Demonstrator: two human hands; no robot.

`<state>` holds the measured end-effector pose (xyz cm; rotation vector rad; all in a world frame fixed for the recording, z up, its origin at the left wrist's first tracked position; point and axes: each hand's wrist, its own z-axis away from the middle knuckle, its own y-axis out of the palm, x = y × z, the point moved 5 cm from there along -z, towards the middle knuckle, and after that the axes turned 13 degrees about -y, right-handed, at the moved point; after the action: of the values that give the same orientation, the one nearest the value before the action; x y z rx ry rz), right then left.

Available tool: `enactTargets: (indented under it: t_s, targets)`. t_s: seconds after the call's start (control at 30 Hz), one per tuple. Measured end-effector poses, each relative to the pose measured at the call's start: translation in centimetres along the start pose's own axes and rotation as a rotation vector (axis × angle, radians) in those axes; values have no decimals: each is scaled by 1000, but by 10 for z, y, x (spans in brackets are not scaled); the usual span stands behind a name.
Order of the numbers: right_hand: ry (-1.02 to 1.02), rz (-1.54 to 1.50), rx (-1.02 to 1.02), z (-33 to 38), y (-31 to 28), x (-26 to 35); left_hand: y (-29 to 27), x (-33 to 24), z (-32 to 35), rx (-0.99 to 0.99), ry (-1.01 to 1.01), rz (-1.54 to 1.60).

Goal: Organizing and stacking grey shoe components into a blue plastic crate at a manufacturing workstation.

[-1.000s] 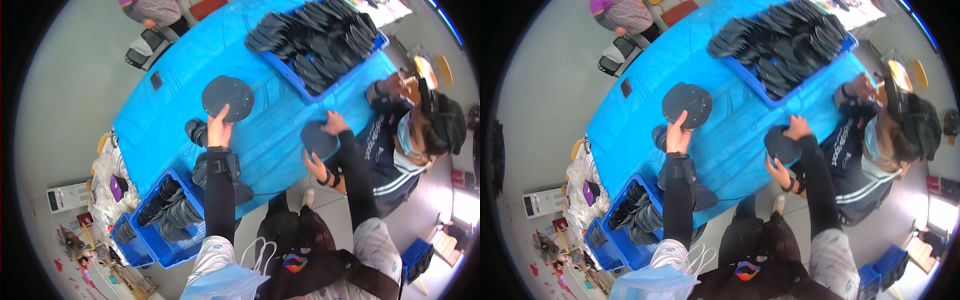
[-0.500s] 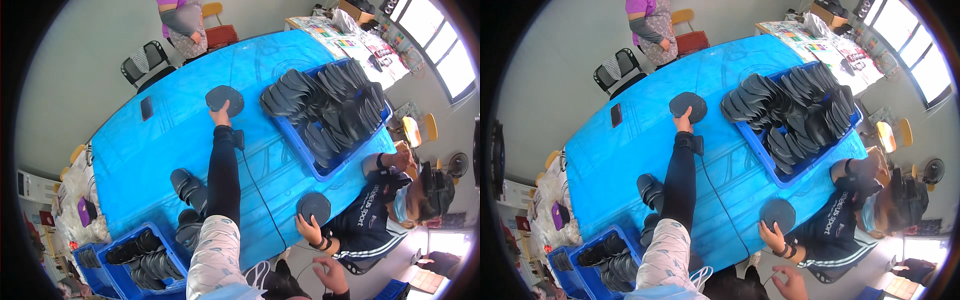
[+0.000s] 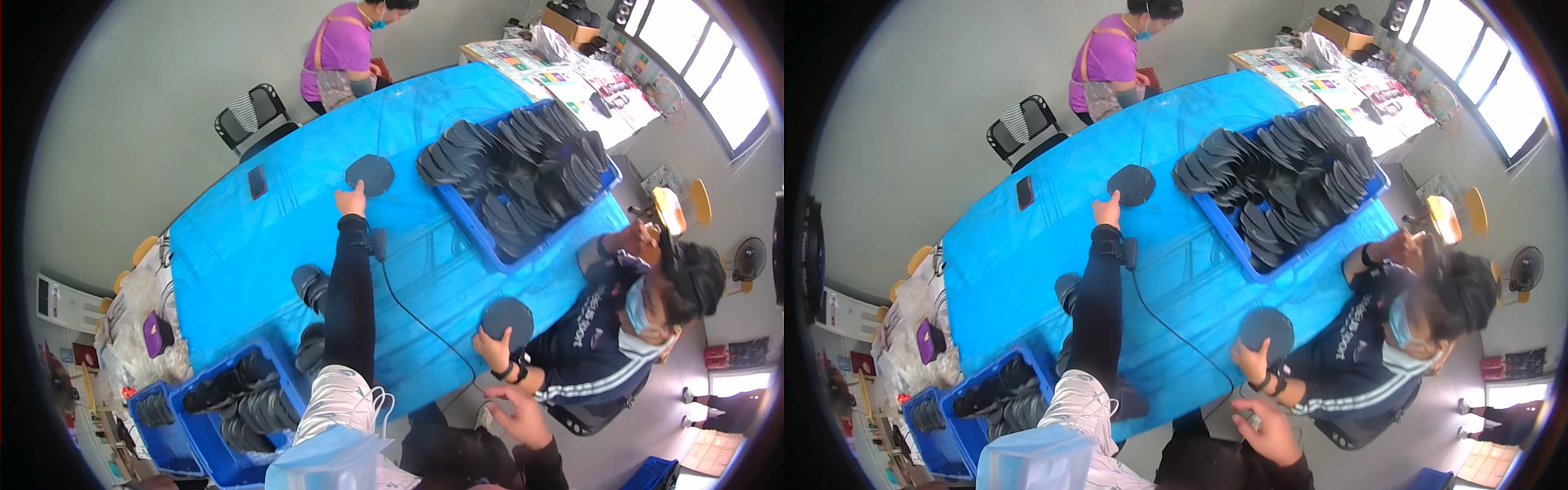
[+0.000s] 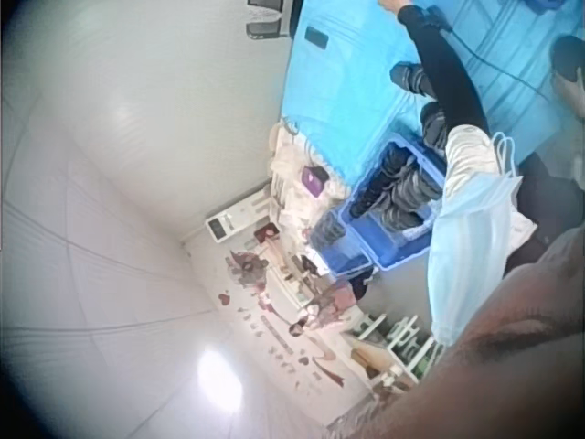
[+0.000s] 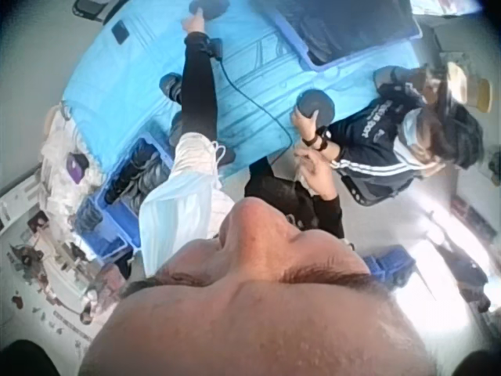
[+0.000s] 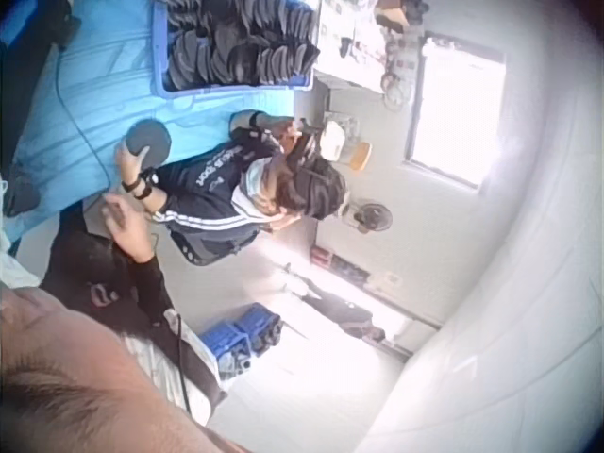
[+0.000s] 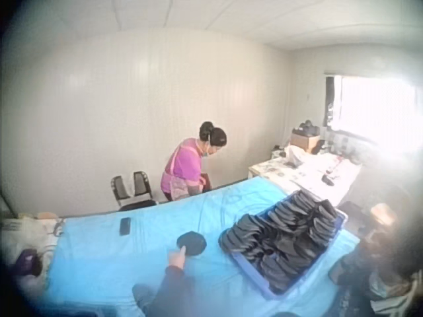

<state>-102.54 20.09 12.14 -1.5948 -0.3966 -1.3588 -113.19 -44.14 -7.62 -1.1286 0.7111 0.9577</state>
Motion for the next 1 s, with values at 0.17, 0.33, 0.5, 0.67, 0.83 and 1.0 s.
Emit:
enactTargets:
  t_s: [0.17, 0.33, 0.5, 0.67, 0.83, 1.0]
  targets:
    - [-282, -23, 40, 62, -38, 14, -88, -1, 182, 327, -176, 351]
    - [-368, -70, 172, 171, -91, 19, -195, 76, 366, 466, -119, 636]
    - [-201, -280, 108, 255, -132, -18, -216, 166, 510, 627, -293, 631]
    - [-188, -146, -6, 285, -147, -27, -222, 220, 594, 783, -392, 507]
    - [-41, -276, -176, 320, -144, -34, -183, 258, 604, 941, -465, 366]
    - [70, -264, -261, 360, -122, -66, -146, 252, 625, 995, -442, 273]
